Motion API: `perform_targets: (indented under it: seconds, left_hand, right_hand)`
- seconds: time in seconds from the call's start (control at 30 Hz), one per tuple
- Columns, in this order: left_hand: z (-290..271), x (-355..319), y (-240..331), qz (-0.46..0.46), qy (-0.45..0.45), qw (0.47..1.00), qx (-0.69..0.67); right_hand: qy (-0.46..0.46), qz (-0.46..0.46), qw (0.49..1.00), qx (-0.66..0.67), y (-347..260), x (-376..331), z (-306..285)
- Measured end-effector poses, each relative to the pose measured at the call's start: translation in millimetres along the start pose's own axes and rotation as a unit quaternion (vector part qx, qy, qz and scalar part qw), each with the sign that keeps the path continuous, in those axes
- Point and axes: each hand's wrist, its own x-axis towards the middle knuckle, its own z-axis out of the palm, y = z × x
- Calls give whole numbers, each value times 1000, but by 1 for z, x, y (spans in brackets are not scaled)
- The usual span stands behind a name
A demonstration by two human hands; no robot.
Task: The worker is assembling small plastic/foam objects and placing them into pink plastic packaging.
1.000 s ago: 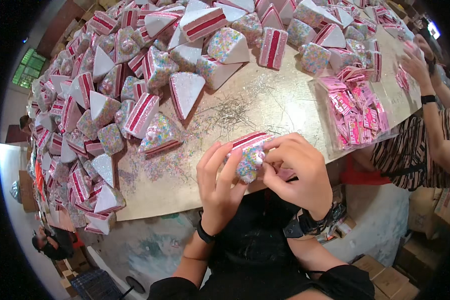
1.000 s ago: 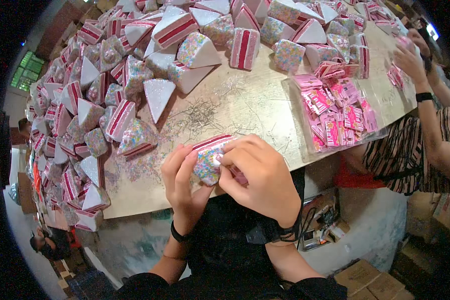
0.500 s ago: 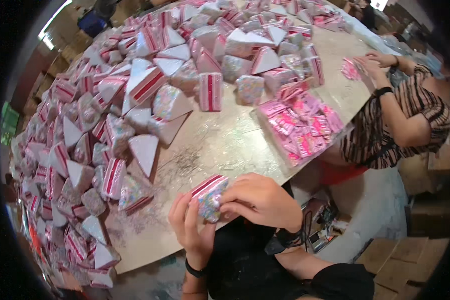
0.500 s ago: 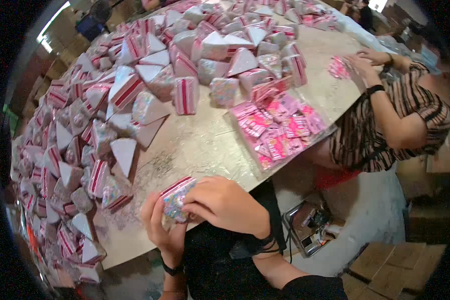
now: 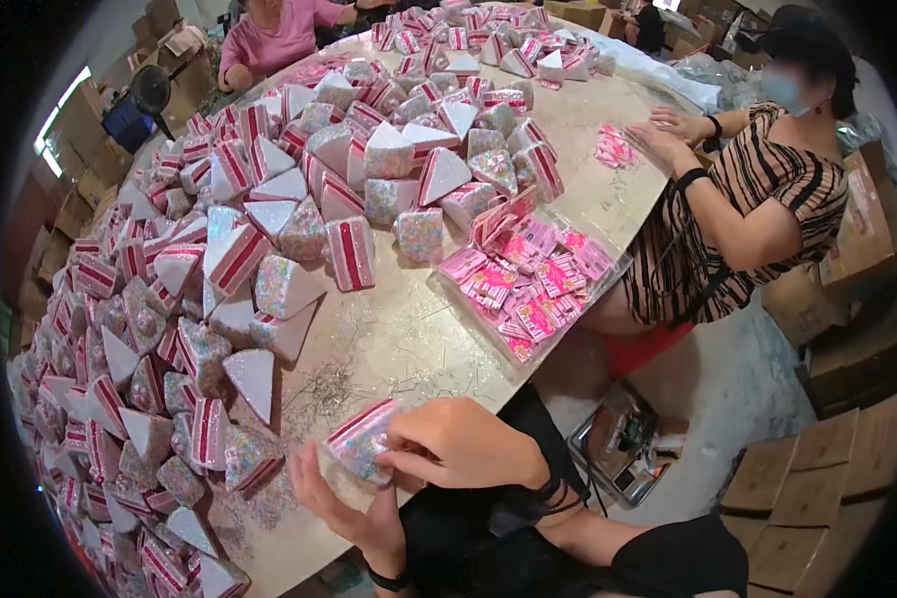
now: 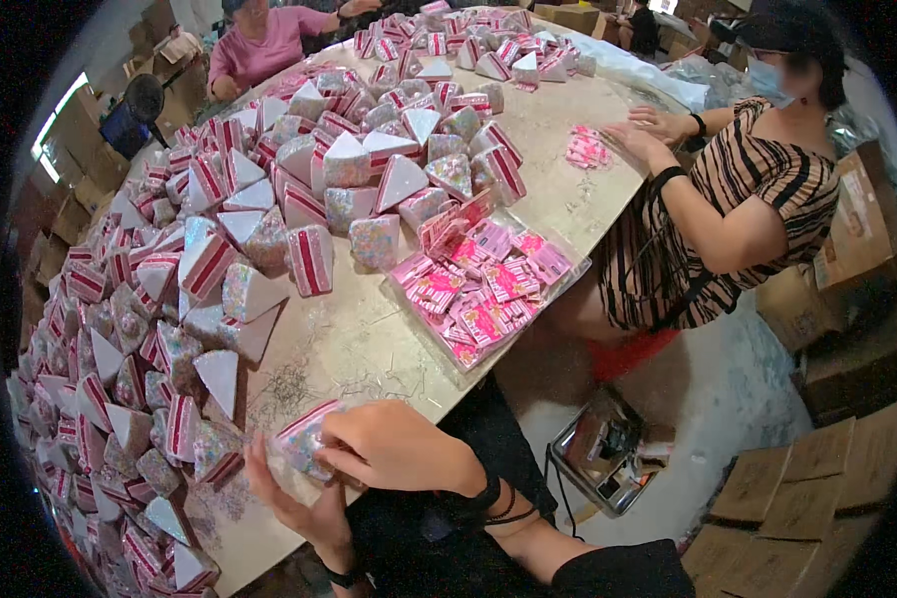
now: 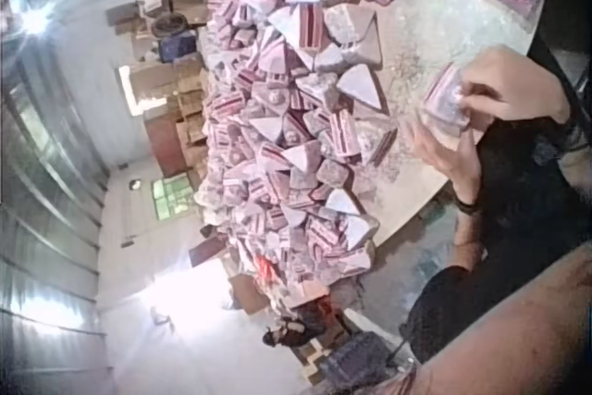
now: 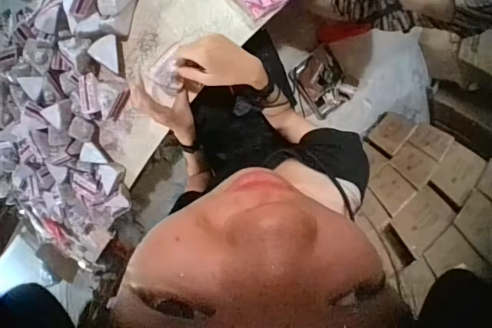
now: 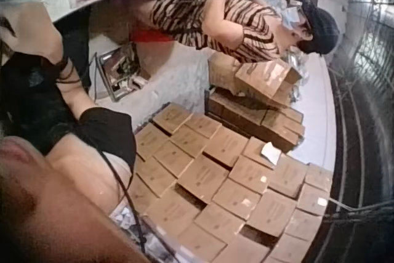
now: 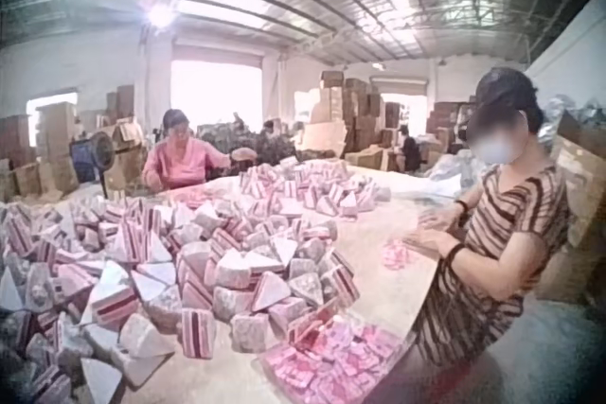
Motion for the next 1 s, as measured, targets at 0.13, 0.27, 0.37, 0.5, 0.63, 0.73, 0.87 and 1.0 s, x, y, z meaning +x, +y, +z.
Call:
perform_targets:
  seconds: [0.13, 0.27, 0.37, 0.5, 0.63, 0.73, 0.87, 1.0]
  left_hand:
    - [1, 2, 2, -95, 8, 995, 23]
    - [1, 3, 8, -104, -37, 993, 29]
    - [3, 3, 1, -117, -46, 992, 0]
    - [4, 4, 4, -98, -33, 994, -38]
    - [-1, 4, 4, -82, -33, 993, -75]
    - [0, 3, 3, -82, -25, 993, -77]
    - [1, -1, 3, -82, -23, 992, -93]
    - [3, 2, 7, -72, -18, 994, -87]
  right_hand:
    - [1, 31, 998, 58, -13, -3, -26]
    - [-151, 86, 967, 186, -19, 0, -106]
    - [-80, 166, 980, 68, -5, 30, -166]
    - [301, 13, 918, -260, 48, 72, -262]
    - [306, 108, 584, -744, 67, 61, -242]
    - [138, 138, 836, -514, 77, 36, -204]
    - [-38, 185, 875, -446, 77, 7, -156]
    - [42, 162, 868, -468, 80, 6, -147]
